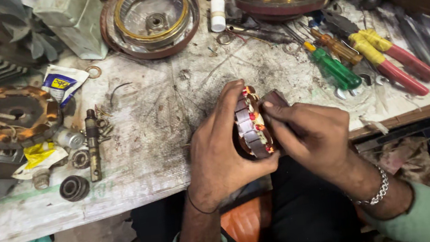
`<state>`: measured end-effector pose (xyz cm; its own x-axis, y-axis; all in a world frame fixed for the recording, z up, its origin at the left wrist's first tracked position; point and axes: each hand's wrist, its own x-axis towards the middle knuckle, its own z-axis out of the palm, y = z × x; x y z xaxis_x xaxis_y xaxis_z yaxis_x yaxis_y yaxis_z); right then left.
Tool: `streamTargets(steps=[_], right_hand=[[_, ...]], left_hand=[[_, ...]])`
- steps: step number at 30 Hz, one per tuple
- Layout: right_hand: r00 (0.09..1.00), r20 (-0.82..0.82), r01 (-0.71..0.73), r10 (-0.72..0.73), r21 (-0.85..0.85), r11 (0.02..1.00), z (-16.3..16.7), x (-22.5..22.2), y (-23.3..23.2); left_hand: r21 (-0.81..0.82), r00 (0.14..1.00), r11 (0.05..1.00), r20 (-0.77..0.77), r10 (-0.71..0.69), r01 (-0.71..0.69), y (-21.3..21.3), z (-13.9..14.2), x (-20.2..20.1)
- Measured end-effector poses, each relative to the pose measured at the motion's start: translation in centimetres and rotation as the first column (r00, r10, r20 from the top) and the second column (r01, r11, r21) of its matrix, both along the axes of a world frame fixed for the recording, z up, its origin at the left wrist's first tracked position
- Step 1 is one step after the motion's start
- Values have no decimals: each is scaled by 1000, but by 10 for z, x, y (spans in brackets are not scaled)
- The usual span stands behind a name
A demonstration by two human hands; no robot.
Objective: The person uses a small metal tool to scrape and clean the surface of a cylindrical motor component with copper windings. They rotate the component to access different areas, then place it into a larger metal housing on the workbench.
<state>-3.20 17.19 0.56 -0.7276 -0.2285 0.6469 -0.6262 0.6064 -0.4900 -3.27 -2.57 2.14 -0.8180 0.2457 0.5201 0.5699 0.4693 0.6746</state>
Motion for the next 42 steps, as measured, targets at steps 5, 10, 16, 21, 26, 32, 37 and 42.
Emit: streamTargets(steps=[5, 10, 16, 21, 26, 32, 37, 42], right_hand=[[996, -75, -53, 51, -29, 998, 2, 0, 0], [1000, 10, -8, 9, -84, 996, -2, -6, 0], [1000, 28, -10, 13, -123, 992, -7, -10, 2], [999, 18, -38, 41, -133, 990, -3, -5, 4], [999, 10, -38, 39, -71, 997, 0, 2, 6], [998, 49, -35, 38, -45, 998, 2, 0, 3], [998, -27, -52, 52, -8, 999, 5, -4, 2], [995, -66, -69, 69, -2, 998, 4, -2, 4]], left_hand=[[0, 1000, 1000, 14, 14, -14, 0, 2, -1], [-66, 998, 996, 20, 56, -54, 3, -2, 0], [-146, 957, 968, -239, 166, -205, 11, -8, 0], [-46, 987, 994, -131, 91, -98, 6, -8, 5], [2, 993, 999, -108, 53, -53, 6, -9, 5], [12, 996, 999, -76, 47, -46, 5, -12, 0], [2, 997, 999, -60, 43, -43, 4, -11, -1], [12, 999, 999, -36, 39, -39, 5, -10, -3]])
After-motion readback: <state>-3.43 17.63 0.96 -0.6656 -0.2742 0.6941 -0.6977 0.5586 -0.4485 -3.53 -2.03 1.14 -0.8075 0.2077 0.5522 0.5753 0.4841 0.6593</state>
